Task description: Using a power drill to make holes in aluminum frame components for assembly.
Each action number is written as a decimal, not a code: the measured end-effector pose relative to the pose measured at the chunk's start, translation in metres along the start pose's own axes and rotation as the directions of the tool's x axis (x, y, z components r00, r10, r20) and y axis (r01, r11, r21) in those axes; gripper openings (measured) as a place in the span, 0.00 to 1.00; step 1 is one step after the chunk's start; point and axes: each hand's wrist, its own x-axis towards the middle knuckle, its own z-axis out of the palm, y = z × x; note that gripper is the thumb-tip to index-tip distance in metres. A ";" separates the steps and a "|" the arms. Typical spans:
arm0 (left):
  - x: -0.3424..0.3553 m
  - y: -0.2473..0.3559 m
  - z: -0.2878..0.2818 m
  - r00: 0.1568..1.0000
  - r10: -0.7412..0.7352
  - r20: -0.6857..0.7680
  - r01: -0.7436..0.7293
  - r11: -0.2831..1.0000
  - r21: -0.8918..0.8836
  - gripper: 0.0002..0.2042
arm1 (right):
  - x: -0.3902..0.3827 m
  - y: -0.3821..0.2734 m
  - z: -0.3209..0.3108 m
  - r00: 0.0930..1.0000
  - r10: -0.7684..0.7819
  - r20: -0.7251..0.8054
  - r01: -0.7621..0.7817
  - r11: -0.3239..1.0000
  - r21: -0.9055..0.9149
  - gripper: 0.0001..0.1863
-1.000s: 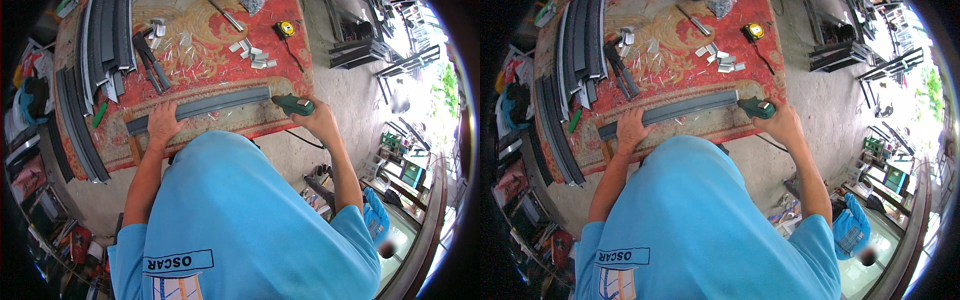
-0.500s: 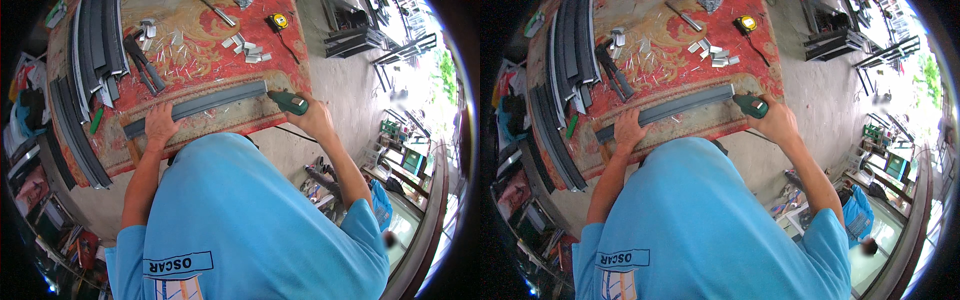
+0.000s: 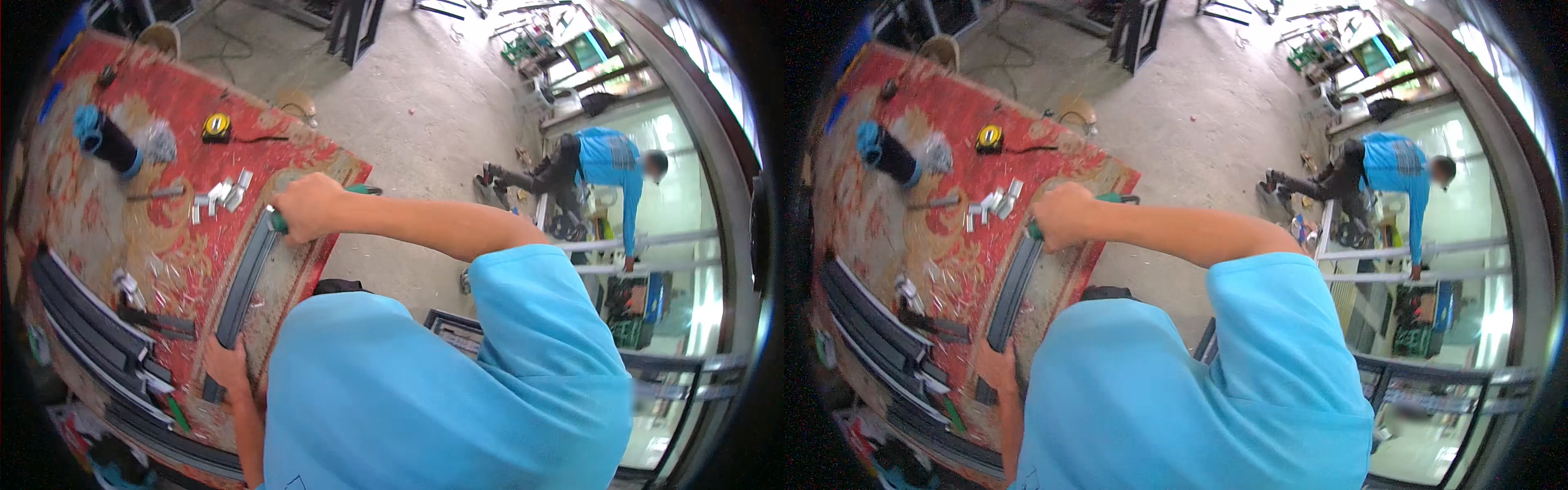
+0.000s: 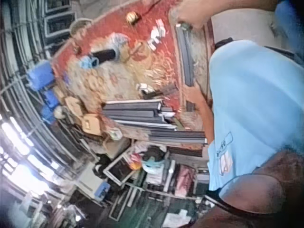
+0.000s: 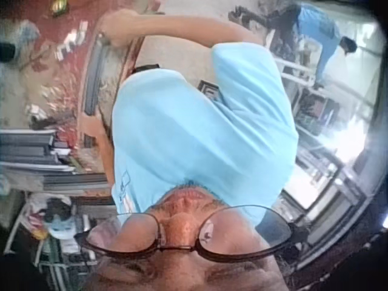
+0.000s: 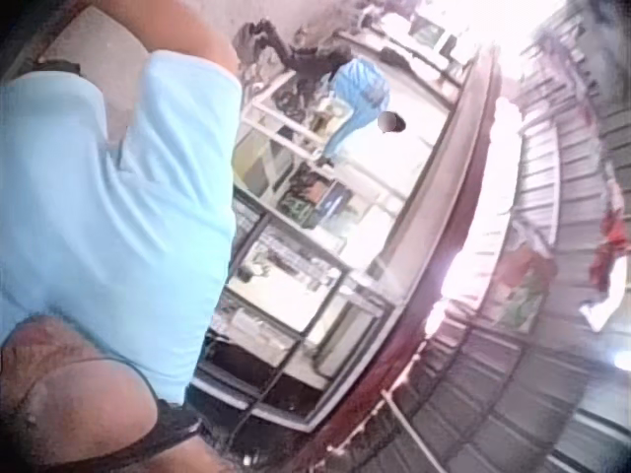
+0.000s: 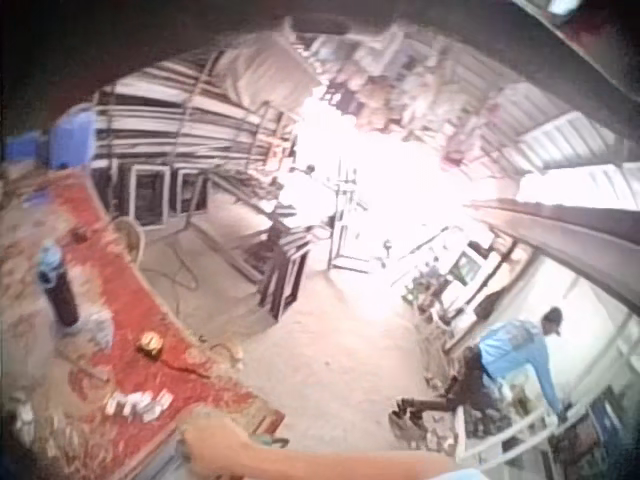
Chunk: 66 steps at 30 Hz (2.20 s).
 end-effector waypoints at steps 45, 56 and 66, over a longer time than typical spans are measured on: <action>-0.152 -0.259 -0.035 0.340 -0.887 -0.313 0.467 0.449 -0.762 0.34 | -0.154 -0.077 0.108 0.892 0.446 -0.073 -0.268 0.652 0.710 0.25; -0.149 -0.320 -0.014 0.247 -0.969 -0.004 0.801 0.207 -0.563 0.39 | -0.125 -0.119 0.097 0.887 0.453 -0.086 -0.325 0.746 0.581 0.33; -0.078 -0.312 -0.037 0.646 -0.637 -0.420 0.269 0.705 -0.657 0.26 | -0.115 -0.140 0.104 0.894 0.433 -0.117 -0.314 0.790 0.527 0.35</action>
